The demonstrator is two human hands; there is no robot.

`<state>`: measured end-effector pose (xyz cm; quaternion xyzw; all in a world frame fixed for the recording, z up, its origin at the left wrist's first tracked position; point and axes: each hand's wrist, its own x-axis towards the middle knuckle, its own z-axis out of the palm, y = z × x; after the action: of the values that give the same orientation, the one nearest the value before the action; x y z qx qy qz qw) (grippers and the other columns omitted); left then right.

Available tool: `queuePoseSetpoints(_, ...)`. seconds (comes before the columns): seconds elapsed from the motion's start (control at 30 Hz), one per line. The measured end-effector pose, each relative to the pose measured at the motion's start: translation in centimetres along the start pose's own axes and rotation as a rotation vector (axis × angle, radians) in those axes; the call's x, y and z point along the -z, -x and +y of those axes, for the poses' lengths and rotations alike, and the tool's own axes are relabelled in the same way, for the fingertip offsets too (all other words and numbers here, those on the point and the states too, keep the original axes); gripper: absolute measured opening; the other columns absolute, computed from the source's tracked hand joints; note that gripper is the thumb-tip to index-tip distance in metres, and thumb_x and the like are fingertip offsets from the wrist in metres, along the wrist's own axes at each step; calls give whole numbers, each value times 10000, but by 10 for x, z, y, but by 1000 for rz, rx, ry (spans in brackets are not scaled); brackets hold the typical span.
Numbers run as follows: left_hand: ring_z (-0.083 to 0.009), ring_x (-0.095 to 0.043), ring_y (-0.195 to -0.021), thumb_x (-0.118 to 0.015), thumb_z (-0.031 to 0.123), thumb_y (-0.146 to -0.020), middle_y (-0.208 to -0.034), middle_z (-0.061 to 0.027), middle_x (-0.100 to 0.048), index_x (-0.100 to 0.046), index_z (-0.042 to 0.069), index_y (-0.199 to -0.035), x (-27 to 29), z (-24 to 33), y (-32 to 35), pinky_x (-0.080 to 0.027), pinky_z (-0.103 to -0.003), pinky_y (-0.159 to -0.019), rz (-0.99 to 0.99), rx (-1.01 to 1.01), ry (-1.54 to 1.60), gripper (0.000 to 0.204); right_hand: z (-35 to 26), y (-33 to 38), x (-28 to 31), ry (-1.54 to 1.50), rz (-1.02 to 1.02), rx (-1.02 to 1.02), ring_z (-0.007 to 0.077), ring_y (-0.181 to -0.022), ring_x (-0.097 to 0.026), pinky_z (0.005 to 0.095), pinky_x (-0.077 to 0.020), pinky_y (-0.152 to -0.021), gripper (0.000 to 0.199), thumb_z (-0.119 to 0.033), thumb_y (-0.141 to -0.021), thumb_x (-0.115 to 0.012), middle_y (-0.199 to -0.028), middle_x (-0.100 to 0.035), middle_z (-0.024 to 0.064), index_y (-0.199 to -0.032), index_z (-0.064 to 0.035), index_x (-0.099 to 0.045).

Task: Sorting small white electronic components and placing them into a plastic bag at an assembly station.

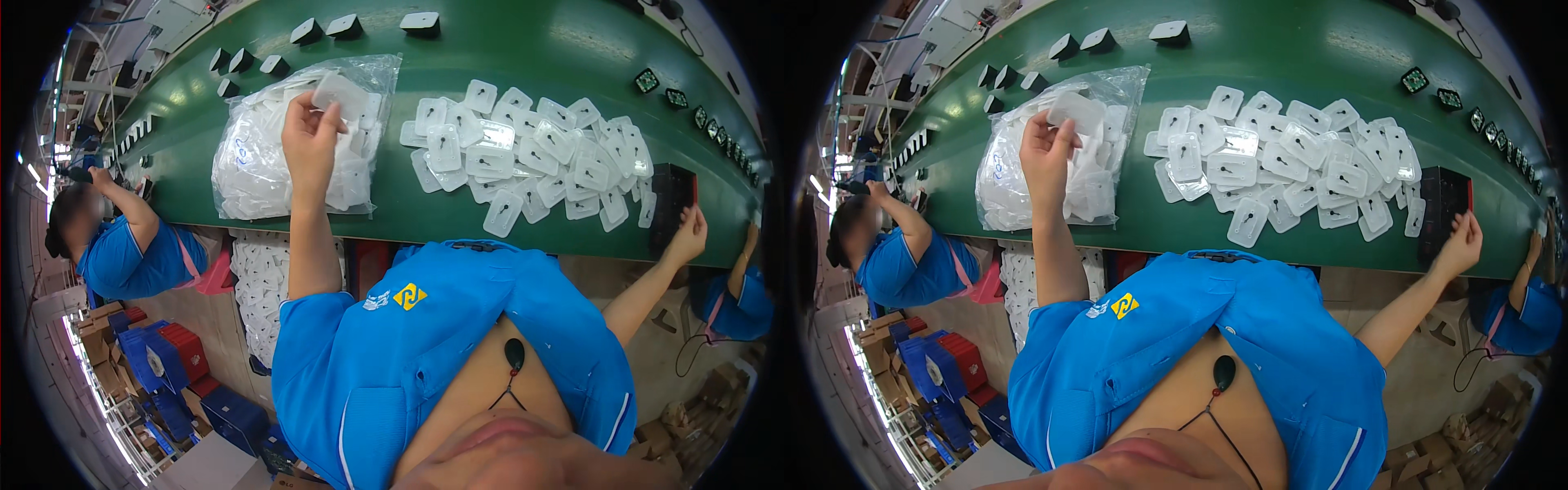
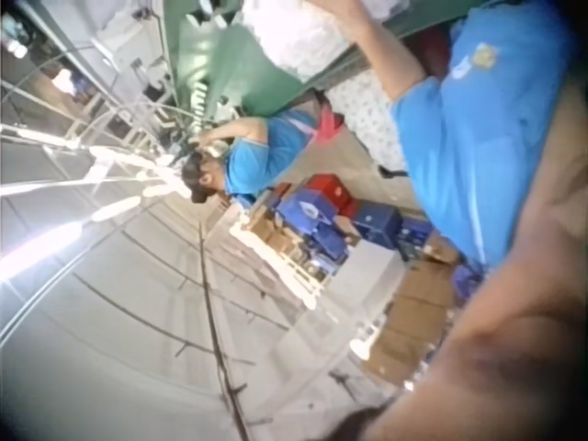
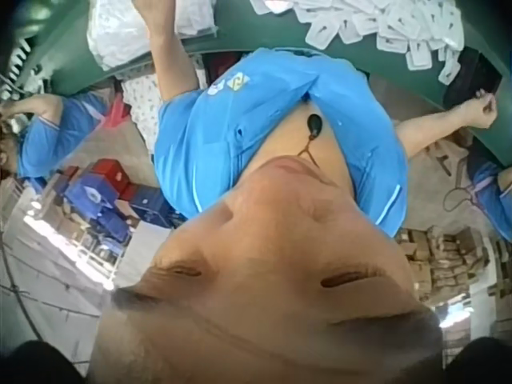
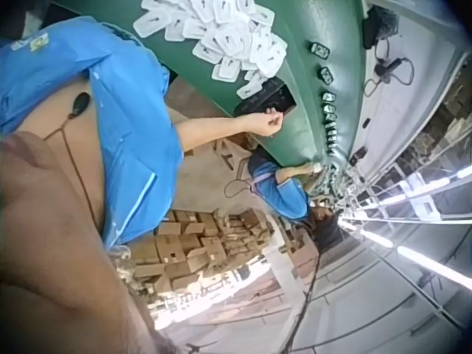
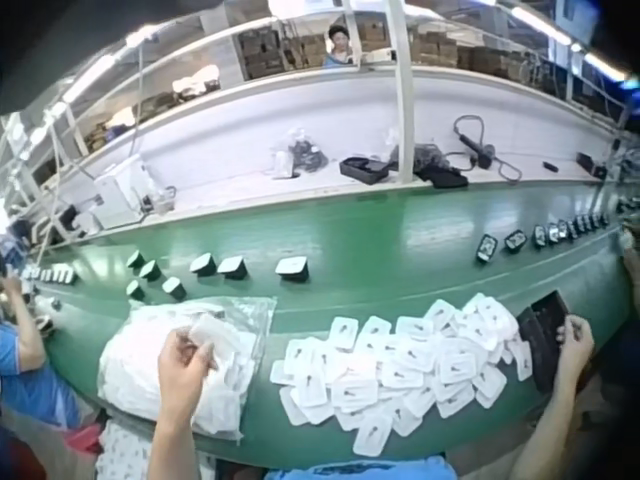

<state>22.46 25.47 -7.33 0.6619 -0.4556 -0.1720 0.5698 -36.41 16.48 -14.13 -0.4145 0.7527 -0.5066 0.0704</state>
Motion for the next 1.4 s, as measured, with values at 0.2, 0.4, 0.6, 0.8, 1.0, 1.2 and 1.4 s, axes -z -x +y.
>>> queuePoseSetpoints(0.2, -107, -540, -590, -533, 1, -884, -813, -53, -596, -610, -18, -1068, -53, 11, 31, -420, -179, -520, -401, 105, 313, 200, -123, 101, -64, -460, -487, 120, 128, -783, -621, 199, -467, -648, 172, -74, -898, -547, -928, -663, 94, -1037, 5, -609)
queuePoseSetpoints(0.4, -105, -530, -583, -498, -54, -879, -809, -53, -586, -612, 5, -1101, -96, 17, 61, -421, -185, -510, -590, 28, 303, 256, -179, 168, -89, -517, -1075, 348, 102, -753, -499, 206, -403, -667, 254, 29, -854, -501, -915, -541, 29, -1056, -29, -644)
queuePoseSetpoints(0.6, -101, -515, -571, -513, -68, -864, -812, -56, -581, -635, 33, -1067, -113, 29, 77, -421, -189, -500, -591, -65, 220, 257, -194, 190, -90, -709, -1150, 161, 103, -752, -501, 211, -411, -667, 213, 28, -854, -507, -885, -538, 28, -1020, -21, -630)
queuePoseSetpoints(0.8, -103, -504, -558, -527, -81, -847, -798, -53, -577, -633, 40, -1031, -123, 34, 73, -420, -193, -486, -568, -411, 62, 244, -190, 189, -90, -769, -1253, 41, 105, -791, -505, 209, -438, -713, 168, 13, -856, -548, -895, -542, 32, -1011, -27, -600)
queuePoseSetpoints(1.0, -113, -518, -533, -538, -70, -851, -772, -59, -561, -603, 11, -971, -125, 36, 74, -423, -197, -473, -603, -242, 200, 159, -188, 189, -90, -648, -1138, 284, 122, -743, -505, 213, -420, -651, 105, 11, -842, -566, -876, -546, 49, -934, -21, -605)
queuePoseSetpoints(1.2, -117, -551, -524, -536, -46, -869, -741, -78, -549, -562, -10, -978, -118, 39, 74, -440, -189, -467, -721, 197, 480, 118, -185, 191, -90, -472, -991, 613, 141, -724, -496, 219, -409, -626, 85, -4, -825, -606, -885, -544, 69, -907, -24, -610)
queuePoseSetpoints(1.4, -142, -608, -579, -513, -36, -888, -764, -107, -563, -507, -32, -1069, -120, 39, 74, -506, -205, -506, -755, 203, 552, 181, -185, 197, -100, -479, -723, 803, 147, -639, -467, 257, -383, -558, 40, -11, -790, -611, -804, -532, 49, -813, -34, -587)
